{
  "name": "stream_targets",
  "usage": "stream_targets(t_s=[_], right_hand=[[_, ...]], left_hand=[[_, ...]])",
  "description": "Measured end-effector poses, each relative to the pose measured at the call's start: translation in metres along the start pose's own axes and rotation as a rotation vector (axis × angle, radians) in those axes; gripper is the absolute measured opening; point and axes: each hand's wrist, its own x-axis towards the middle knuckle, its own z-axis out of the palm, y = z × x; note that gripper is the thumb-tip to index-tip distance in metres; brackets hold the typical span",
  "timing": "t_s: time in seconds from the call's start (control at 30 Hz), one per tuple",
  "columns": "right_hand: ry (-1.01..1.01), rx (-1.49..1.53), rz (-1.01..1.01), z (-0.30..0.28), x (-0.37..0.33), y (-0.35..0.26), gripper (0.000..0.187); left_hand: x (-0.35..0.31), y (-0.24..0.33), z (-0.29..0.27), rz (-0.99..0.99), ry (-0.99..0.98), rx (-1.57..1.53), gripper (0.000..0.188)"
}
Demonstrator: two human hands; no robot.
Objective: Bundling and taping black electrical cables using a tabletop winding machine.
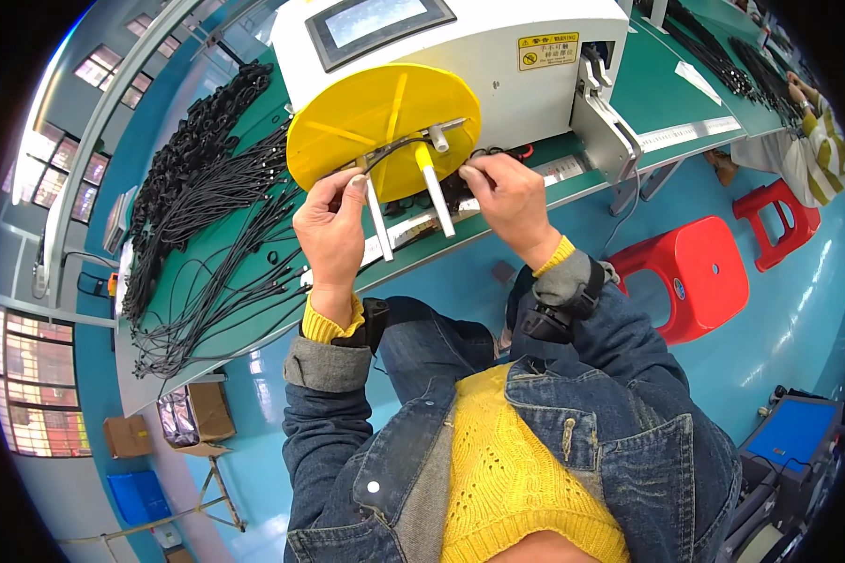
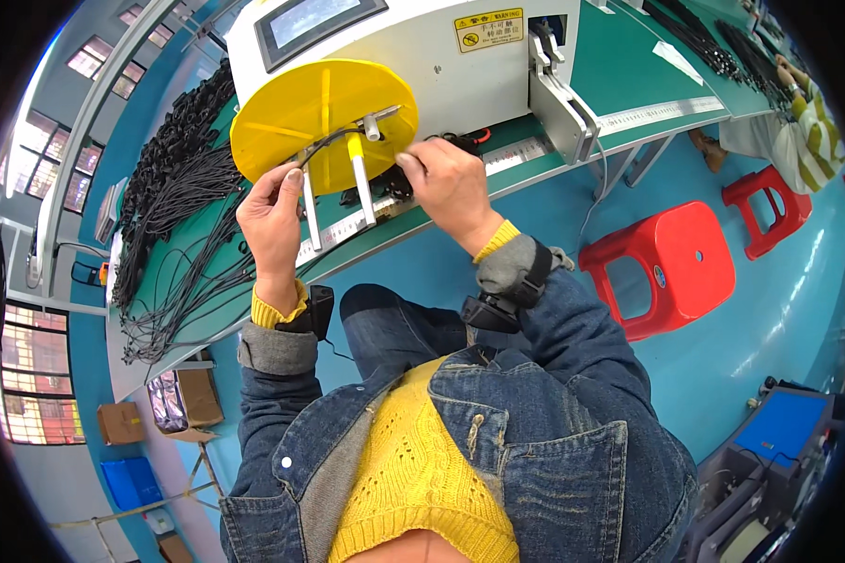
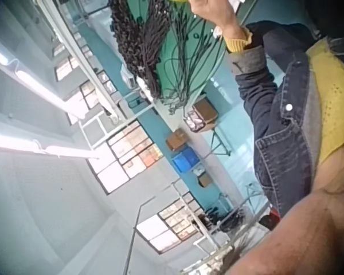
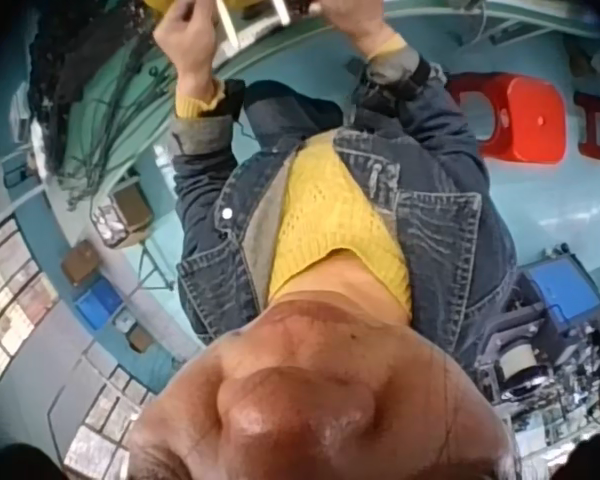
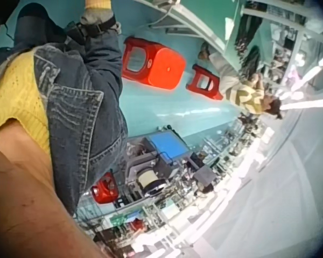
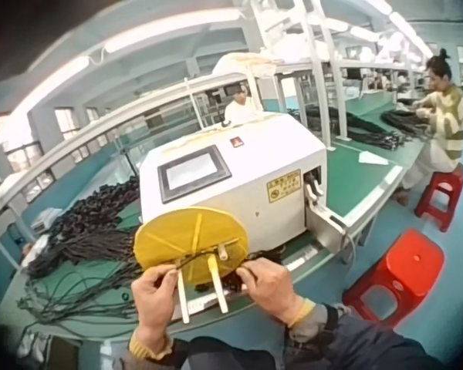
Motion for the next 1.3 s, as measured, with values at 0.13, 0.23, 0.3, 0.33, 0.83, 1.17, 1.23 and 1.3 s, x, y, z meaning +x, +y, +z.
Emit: stream_targets(t_s=[0.13,0.23,0.3,0.33,0.83,1.17,1.23,1.3], right_hand=[[-0.106,0.020,0.091,-0.019,-0.038,0.008,0.007],[-0.286,-0.007,0.171,-0.036,-0.065,0.015,0.010],[-0.325,0.013,0.220,-0.045,-0.078,0.017,0.011],[-0.363,0.031,0.271,-0.049,-0.082,0.019,0.012],[-0.578,0.085,0.450,-0.061,-0.099,0.013,0.017],[-0.650,0.077,0.421,-0.055,-0.104,0.019,0.016],[-0.651,0.084,0.417,-0.054,-0.103,0.019,0.017],[-0.652,0.096,0.410,-0.054,-0.099,0.015,0.017]], left_hand=[[-0.007,-0.002,-0.003,0.016,0.032,-0.002,0.011],[-0.012,-0.010,-0.006,0.000,0.048,0.010,0.011],[-0.013,-0.010,-0.008,-0.001,0.053,0.003,0.011],[-0.013,-0.011,-0.008,0.000,0.056,-0.001,0.011],[-0.031,0.012,-0.014,0.401,0.058,0.417,0.018],[-0.045,0.024,-0.010,0.404,-0.025,0.414,0.024],[-0.050,0.019,-0.008,0.364,-0.009,0.402,0.026],[-0.052,0.018,-0.006,0.343,-0.001,0.396,0.027]])
